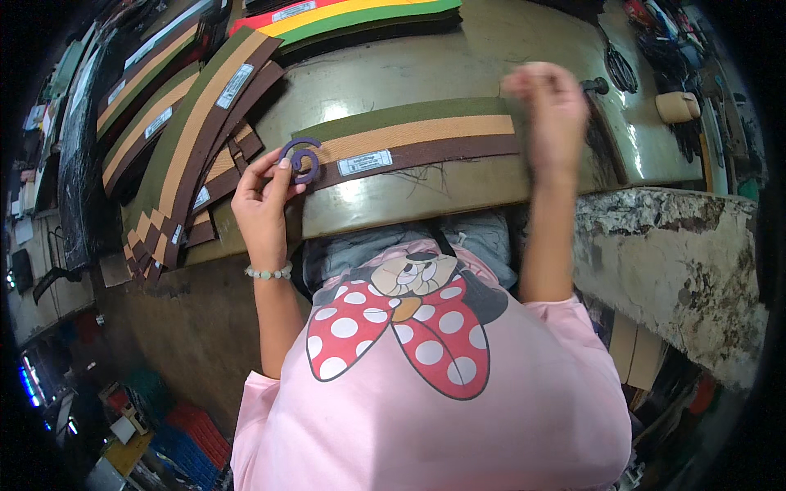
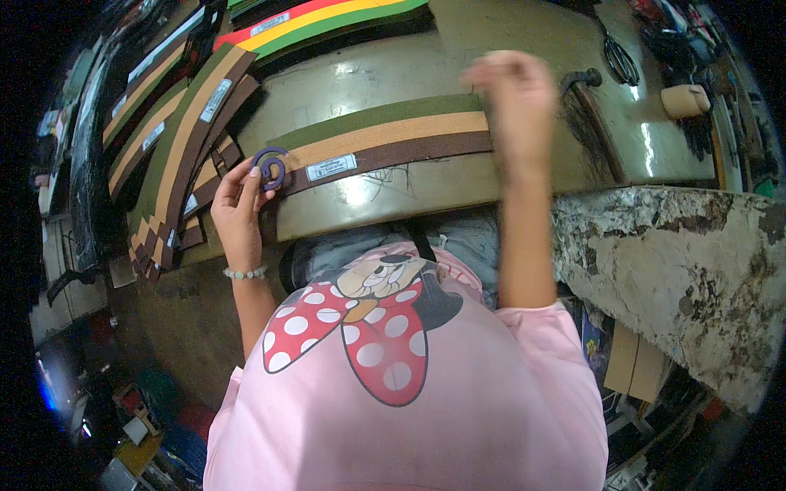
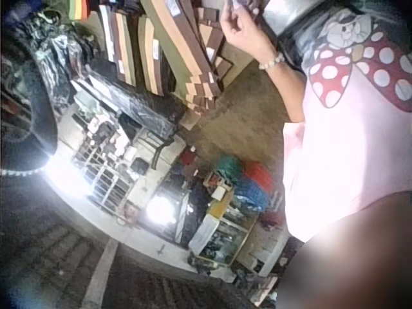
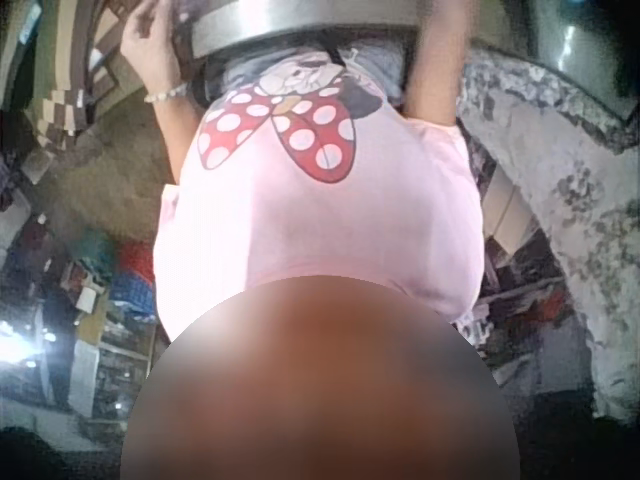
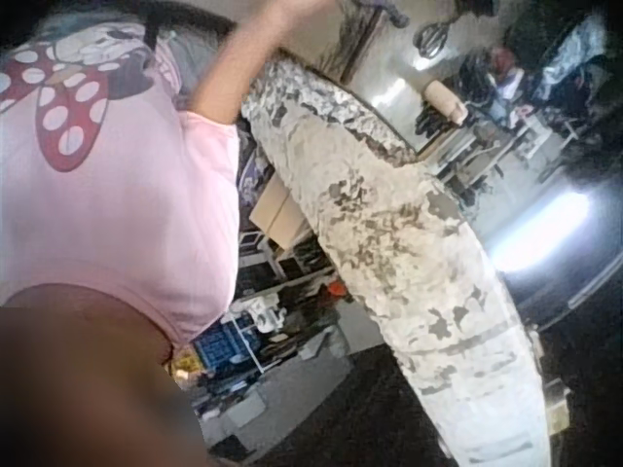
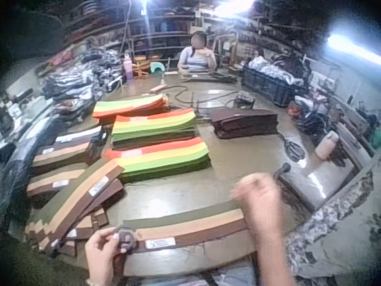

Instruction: The person repeatedly picks up striped fabric pieces, places a small label on each, and uses a purple handheld tool to press the label onto the fabric. They then stack the labeled pieces and continue the process with additional items.

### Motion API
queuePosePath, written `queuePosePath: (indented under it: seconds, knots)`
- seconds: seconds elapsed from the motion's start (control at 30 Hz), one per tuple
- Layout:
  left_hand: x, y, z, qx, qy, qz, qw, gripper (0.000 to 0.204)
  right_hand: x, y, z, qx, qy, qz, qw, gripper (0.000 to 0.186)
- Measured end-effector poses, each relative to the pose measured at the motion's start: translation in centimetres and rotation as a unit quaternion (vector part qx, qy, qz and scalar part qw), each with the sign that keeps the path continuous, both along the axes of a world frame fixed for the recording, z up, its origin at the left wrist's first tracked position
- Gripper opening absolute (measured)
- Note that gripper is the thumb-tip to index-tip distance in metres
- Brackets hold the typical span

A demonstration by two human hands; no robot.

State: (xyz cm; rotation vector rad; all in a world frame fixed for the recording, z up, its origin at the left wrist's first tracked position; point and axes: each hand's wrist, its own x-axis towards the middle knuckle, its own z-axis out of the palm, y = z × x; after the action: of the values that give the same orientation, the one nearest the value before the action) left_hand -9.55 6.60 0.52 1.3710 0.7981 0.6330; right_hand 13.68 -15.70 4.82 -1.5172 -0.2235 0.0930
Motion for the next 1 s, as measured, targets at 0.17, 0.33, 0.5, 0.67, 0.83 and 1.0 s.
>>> queuePosePath:
  seconds: [0.17, 0.33, 0.5, 0.67, 0.83, 1.0]
  knots:
    - [1.4, -1.8, 0.9, 0.023, -0.015, -0.039, 0.999, 0.027, 1.9, -5.8, 0.3, -0.415, -0.326, -0.113, 0.842, 0.036]
    - [3.3, -3.8, 1.8, 0.022, -0.042, -0.094, 0.994, 0.026, -4.8, -4.2, -4.6, -0.320, -0.301, 0.215, 0.872, 0.025]
    - [5.4, -6.6, 1.0, -0.020, -0.027, -0.173, 0.984, 0.024, -5.6, -3.7, -4.7, -0.296, -0.349, 0.207, 0.865, 0.019]
    - [7.1, -7.3, -0.3, 0.009, 0.005, -0.210, 0.978, 0.024, -6.0, -3.7, -5.7, -0.302, -0.458, 0.221, 0.806, 0.017]
    - [6.9, -7.0, -0.4, -0.014, 0.002, -0.207, 0.978, 0.024, -5.9, -4.2, -6.3, -0.269, -0.368, 0.232, 0.859, 0.015]
    - [6.9, -7.0, -0.3, 0.005, 0.024, -0.223, 0.975, 0.024, -5.5, -4.0, -5.7, -0.229, -0.284, 0.253, 0.896, 0.010]
